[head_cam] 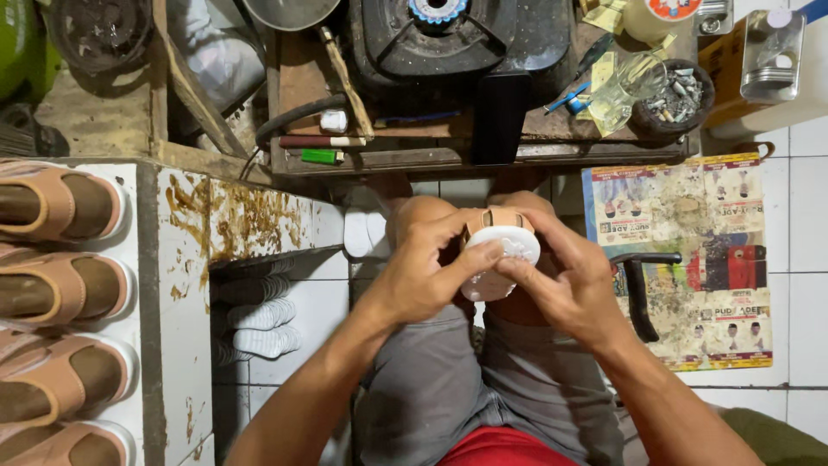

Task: The person heats a white slipper sole over a gas stove flame, then presses it onto a brown slipper upper. They use a knife to trim excess material from the sole edge and press the sole firmly into place. The process is repeated for multiple slippers.

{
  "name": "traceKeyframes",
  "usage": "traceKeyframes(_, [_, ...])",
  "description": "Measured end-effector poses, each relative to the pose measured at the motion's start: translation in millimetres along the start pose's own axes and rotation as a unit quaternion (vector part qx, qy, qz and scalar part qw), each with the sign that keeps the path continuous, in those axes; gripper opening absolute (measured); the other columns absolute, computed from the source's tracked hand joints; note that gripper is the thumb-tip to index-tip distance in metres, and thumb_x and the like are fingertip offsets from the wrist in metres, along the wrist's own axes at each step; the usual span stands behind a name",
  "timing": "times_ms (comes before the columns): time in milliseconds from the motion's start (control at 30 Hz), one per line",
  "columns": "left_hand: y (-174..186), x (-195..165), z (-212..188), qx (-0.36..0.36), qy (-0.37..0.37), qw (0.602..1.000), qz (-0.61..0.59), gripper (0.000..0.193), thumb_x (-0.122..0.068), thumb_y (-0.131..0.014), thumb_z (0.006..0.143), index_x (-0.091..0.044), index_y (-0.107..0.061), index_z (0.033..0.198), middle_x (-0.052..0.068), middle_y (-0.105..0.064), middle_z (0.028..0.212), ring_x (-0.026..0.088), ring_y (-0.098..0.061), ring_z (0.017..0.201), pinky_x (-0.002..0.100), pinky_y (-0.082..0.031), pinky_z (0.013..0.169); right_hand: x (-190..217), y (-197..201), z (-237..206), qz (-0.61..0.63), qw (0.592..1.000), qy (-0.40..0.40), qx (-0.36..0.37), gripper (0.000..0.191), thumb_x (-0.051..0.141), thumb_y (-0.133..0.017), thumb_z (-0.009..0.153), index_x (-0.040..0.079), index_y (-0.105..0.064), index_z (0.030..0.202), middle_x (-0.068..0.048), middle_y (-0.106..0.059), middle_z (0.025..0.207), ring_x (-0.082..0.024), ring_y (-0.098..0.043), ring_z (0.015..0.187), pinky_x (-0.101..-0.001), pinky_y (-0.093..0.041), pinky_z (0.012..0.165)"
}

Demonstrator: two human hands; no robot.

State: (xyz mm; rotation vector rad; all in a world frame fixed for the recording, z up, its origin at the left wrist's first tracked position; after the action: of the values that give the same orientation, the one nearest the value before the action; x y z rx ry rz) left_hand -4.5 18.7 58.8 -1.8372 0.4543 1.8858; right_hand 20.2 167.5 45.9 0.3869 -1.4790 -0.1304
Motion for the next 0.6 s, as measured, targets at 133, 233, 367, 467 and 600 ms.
traceKeyframes(133, [5,-15,-1,-0.063,-0.063,0.987,0.132,0.036,-0.023,-0.07,0.1,0.002,-0.069,0.126,0.017,-0.077,0.108,0.022,-0.074,0.102,0.031,-0.057,0.094,3,-8,-2,0.02,1.0,-0.003,0.02,0.055,0.008,-0.072,0.094,-0.003,-0.051,0.144,-0.011,-0.069,0.124,-0.016,-0.066,0.113,-0.0286,-0.053,0.097])
traceKeyframes(233, [1,-20,-2,-0.046,-0.078,0.98,0.175,0.041,-0.026,-0.072,0.098,0.004,-0.066,0.127,0.018,-0.076,0.112,0.025,-0.076,0.104,0.033,-0.058,0.094,30,-11,-3,0.017,0.996,0.059,0.057,0.053,0.006,-0.06,0.102,-0.003,-0.042,0.151,-0.014,-0.061,0.139,-0.021,-0.058,0.131,-0.0325,-0.045,0.111])
traceKeyframes(367, [-6,-21,-4,0.04,-0.072,0.977,0.199,0.045,-0.029,-0.075,0.095,0.004,-0.067,0.125,0.018,-0.075,0.115,0.029,-0.074,0.103,0.035,-0.058,0.092,36,-10,-10,0.064,0.991,-0.025,0.112,0.05,0.005,-0.053,0.104,-0.003,-0.041,0.152,-0.015,-0.058,0.142,-0.019,-0.057,0.13,-0.031,-0.047,0.106])
traceKeyframes(467, [-15,-34,-10,0.072,-0.116,0.968,0.209,0.052,-0.028,-0.076,0.097,0.006,-0.061,0.133,0.02,-0.07,0.126,0.032,-0.07,0.115,0.037,-0.055,0.1,16,-6,-26,0.105,0.979,-0.157,0.082,0.046,0.007,-0.056,0.1,0.0,-0.048,0.145,-0.012,-0.065,0.133,-0.014,-0.065,0.117,-0.0285,-0.055,0.093])
traceKeyframes(600, [-17,-40,-8,0.049,-0.141,0.953,0.264,0.05,-0.026,-0.078,0.093,0.005,-0.06,0.129,0.021,-0.069,0.12,0.033,-0.067,0.109,0.038,-0.054,0.098,16,-2,-22,0.11,0.988,-0.091,0.064,0.044,0.006,-0.061,0.101,-0.002,-0.051,0.143,-0.013,-0.065,0.134,-0.015,-0.064,0.119,-0.0283,-0.053,0.098])
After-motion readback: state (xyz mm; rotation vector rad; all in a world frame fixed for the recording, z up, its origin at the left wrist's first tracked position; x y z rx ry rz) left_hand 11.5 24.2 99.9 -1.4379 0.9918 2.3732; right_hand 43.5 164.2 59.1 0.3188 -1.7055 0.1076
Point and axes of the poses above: each hand's wrist, its own z-axis towards the middle knuckle, its own y-axis out of the back of the hand, x = y × z, the point moved 10 cm from there along z, towards the middle knuckle
